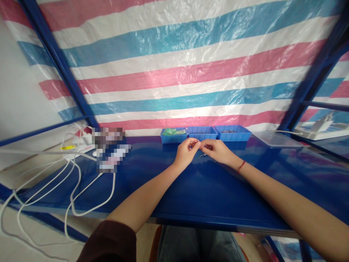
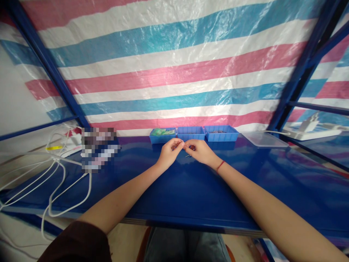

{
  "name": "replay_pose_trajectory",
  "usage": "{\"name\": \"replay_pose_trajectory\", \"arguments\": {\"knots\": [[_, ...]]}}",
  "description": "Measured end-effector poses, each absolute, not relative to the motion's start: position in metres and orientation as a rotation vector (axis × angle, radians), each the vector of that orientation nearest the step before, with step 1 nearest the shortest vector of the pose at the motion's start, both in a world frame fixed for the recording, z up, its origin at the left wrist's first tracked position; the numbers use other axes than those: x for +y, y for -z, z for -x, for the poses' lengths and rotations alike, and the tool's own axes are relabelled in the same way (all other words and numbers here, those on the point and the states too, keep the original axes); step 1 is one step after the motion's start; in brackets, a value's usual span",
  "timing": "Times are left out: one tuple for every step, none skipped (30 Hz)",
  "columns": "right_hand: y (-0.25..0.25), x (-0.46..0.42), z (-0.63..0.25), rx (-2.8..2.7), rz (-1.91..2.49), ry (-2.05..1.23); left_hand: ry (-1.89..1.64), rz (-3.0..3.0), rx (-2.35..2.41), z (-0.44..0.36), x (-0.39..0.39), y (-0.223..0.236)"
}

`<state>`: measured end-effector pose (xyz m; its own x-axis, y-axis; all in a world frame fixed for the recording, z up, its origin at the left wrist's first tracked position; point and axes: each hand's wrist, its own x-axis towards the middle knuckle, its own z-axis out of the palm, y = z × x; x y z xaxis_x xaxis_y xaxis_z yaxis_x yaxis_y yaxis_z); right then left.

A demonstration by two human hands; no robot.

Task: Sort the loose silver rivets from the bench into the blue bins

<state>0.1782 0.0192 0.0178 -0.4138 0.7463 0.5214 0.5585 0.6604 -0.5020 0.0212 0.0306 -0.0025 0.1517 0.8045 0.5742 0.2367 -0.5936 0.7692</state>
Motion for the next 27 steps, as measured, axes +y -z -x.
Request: {"name": "replay_pose_trajectory", "arguments": {"knots": [[-0.018, 0.019, -0.178, -2.138, 1.008, -0.331, -1.462, -1.934, 0.997, -0.021, 0.030, 0.002], [-0.017, 0.019, -0.178, -2.149, 1.011, -0.344, -1.464, -1.943, 0.999, -0.021, 0.030, 0.002], [-0.017, 0.019, -0.178, -2.160, 1.011, -0.358, -1.465, -1.954, 0.998, -0.021, 0.029, 0.001], [-0.016, 0.020, -0.178, -2.168, 1.009, -0.370, -1.466, -1.964, 0.996, -0.021, 0.029, 0.001], [-0.016, 0.020, -0.178, -2.172, 1.006, -0.376, -1.466, -1.974, 0.994, -0.021, 0.029, 0.001], [-0.015, 0.021, -0.178, -2.168, 1.004, -0.376, -1.469, -1.978, 0.993, -0.021, 0.029, 0.001], [-0.015, 0.021, -0.178, -2.155, 1.007, -0.372, -1.476, -1.978, 0.992, -0.021, 0.029, 0.001], [-0.014, 0.022, -0.179, -2.136, 1.015, -0.367, -1.486, -1.972, 0.990, -0.021, 0.029, 0.001], [-0.014, 0.023, -0.180, -2.110, 1.025, -0.363, -1.501, -1.961, 0.988, -0.021, 0.029, 0.001], [-0.014, 0.024, -0.181, -2.080, 1.035, -0.362, -1.515, -1.951, 0.986, -0.021, 0.030, 0.001], [-0.015, 0.024, -0.182, -2.048, 1.042, -0.361, -1.527, -1.943, 0.985, -0.021, 0.030, 0.001], [-0.015, 0.025, -0.183, -2.017, 1.047, -0.356, -1.536, -1.937, 0.986, -0.021, 0.031, 0.001], [-0.017, 0.025, -0.183, -1.989, 1.052, -0.345, -1.540, -1.932, 0.987, -0.021, 0.031, 0.001], [-0.018, 0.024, -0.184, -1.963, 1.058, -0.329, -1.542, -1.929, 0.989, -0.021, 0.031, 0.002], [-0.020, 0.024, -0.184, -1.940, 1.062, -0.312, -1.541, -1.925, 0.991, -0.021, 0.032, 0.002], [-0.021, 0.023, -0.185, -1.918, 1.069, -0.295, -1.538, -1.920, 0.992, -0.021, 0.032, 0.002], [-0.023, 0.022, -0.185, -1.899, 1.074, -0.281, -1.535, -1.917, 0.991, -0.021, 0.032, 0.002], [-0.025, 0.021, -0.185, -1.884, 1.077, -0.271, -1.530, -1.916, 0.991, -0.022, 0.032, 0.002], [-0.026, 0.021, -0.185, -1.873, 1.077, -0.264, -1.524, -1.917, 0.991, -0.022, 0.032, 0.002], [-0.027, 0.020, -0.185, -1.866, 1.077, -0.260, -1.518, -1.918, 0.991, -0.022, 0.032, 0.002], [-0.028, 0.020, -0.185, -1.863, 1.075, -0.257, -1.513, -1.920, 0.990, -0.022, 0.032, 0.002], [-0.028, 0.019, -0.185, -1.860, 1.071, -0.255, -1.510, -1.921, 0.987, -0.022, 0.032, 0.002], [-0.029, 0.018, -0.184, -1.858, 1.067, -0.254, -1.509, -1.922, 0.984, -0.022, 0.032, 0.002], [-0.030, 0.017, -0.184, -1.859, 1.060, -0.252, -1.508, -1.927, 0.980, -0.022, 0.032, 0.002], [-0.030, 0.016, -0.184, -1.867, 1.052, -0.247, -1.507, -1.934, 0.977, -0.022, 0.033, 0.003], [-0.031, 0.015, -0.183, -1.882, 1.040, -0.237, -1.504, -1.945, 0.978, -0.021, 0.034, 0.004], [-0.031, 0.013, -0.182, -1.902, 1.027, -0.223, -1.498, -1.958, 0.982, -0.021, 0.034, 0.004]]}}
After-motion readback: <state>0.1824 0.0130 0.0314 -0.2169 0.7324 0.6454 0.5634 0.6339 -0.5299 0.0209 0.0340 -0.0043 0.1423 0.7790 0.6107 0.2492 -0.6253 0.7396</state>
